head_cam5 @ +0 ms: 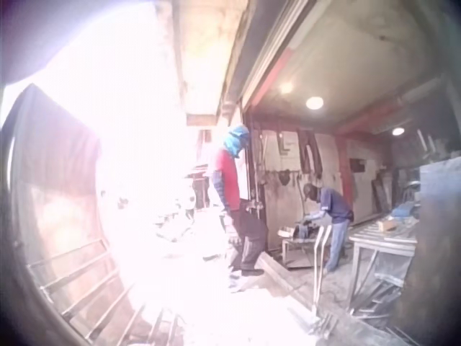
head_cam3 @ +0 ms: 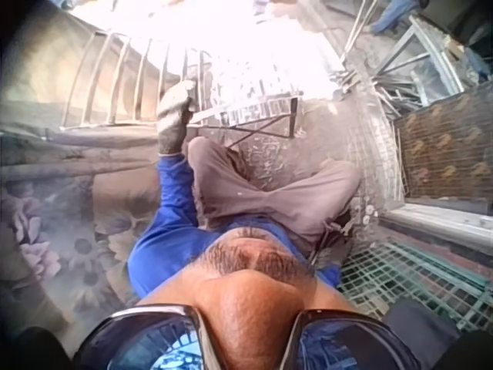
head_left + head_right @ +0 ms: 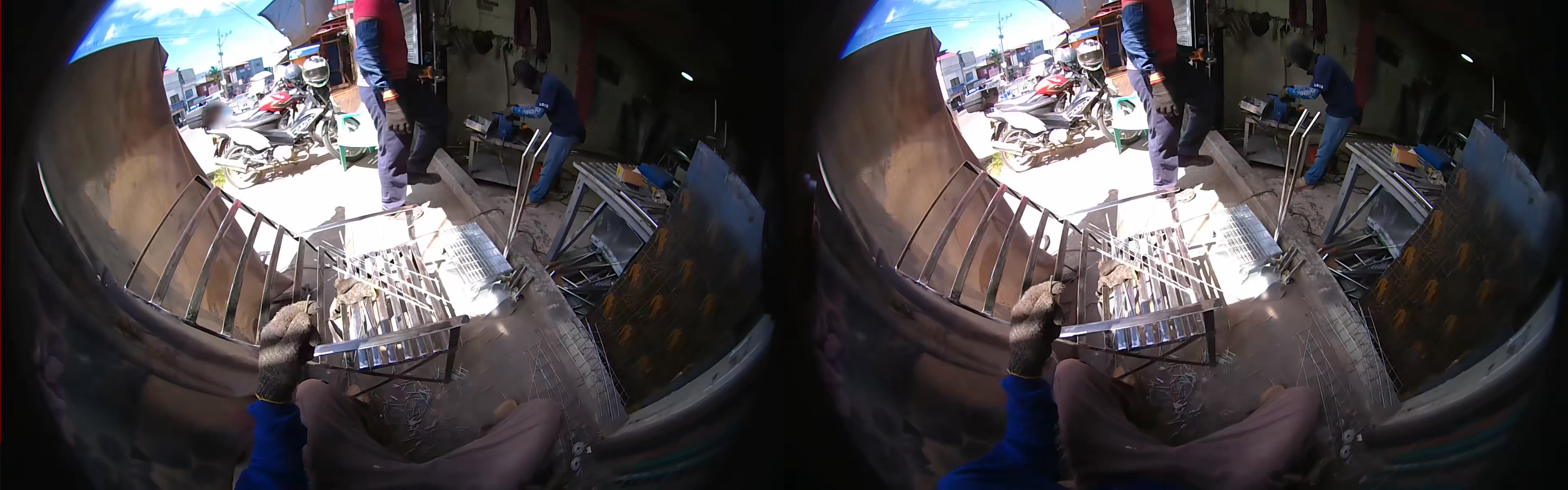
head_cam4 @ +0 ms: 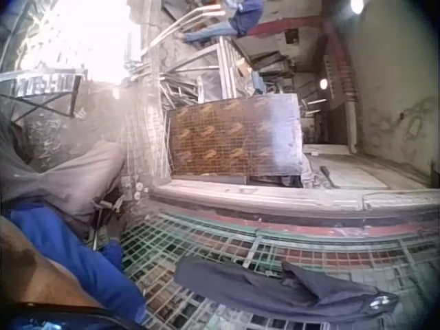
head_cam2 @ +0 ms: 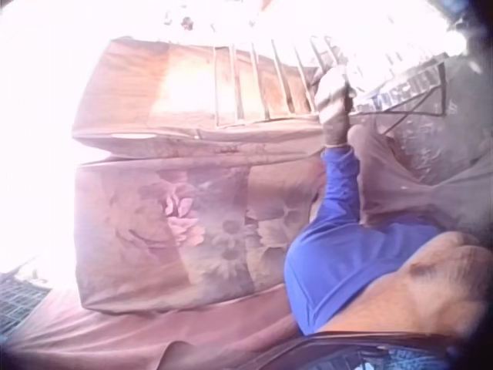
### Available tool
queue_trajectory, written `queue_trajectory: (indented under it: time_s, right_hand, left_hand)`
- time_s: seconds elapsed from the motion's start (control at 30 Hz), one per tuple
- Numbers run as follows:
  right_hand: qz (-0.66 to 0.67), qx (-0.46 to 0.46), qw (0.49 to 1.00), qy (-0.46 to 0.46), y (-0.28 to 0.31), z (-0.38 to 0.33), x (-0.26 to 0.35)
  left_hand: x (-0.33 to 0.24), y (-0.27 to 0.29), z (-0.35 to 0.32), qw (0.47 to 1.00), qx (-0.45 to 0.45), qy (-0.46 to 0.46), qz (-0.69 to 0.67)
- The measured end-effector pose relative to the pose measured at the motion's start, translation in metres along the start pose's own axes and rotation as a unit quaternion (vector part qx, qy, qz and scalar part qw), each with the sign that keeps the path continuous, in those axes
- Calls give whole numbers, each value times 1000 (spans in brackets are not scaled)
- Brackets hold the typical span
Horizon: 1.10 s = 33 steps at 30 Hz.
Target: Use pliers to cut segments of metal wire while sitting on the floor.
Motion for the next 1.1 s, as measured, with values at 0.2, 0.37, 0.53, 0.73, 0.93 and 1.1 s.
queue_trajectory:
  time_s: [0.2, 0.37, 0.53, 0.73, 0.93, 1.1]
  right_hand:
    - [-1, 76, 997, 28, 54, -12, 16]
    - [-62, 146, 987, 3, 123, 10, 80]
    - [285, -107, 941, 151, 218, 44, 220]
    - [245, 94, 890, 372, 266, -96, 412]
    - [441, 183, 778, 408, 221, -183, 475]
    - [273, 152, 789, 529, 199, -192, 450]
  left_hand:
    - [-10, 6, 10, 998, -15, 52, 14]
    - [-32, 36, 34, 979, -63, -73, 177]
    - [-41, 63, 68, 940, -259, 27, -222]
    - [-57, 81, 92, 596, -297, -54, -744]
    - [-9, 55, 49, 496, -404, 95, -763]
    - [15, 49, 28, 489, -437, 138, -743]
Point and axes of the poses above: each hand's wrist, its own z-axis towards the middle knuckle, its own y-axis out of the back of the hand, x = y × z, the point moved 7 cm from there along z, towards the middle knuckle, and after that the axes turned 13 degrees about -y, right-handed, at the moved point
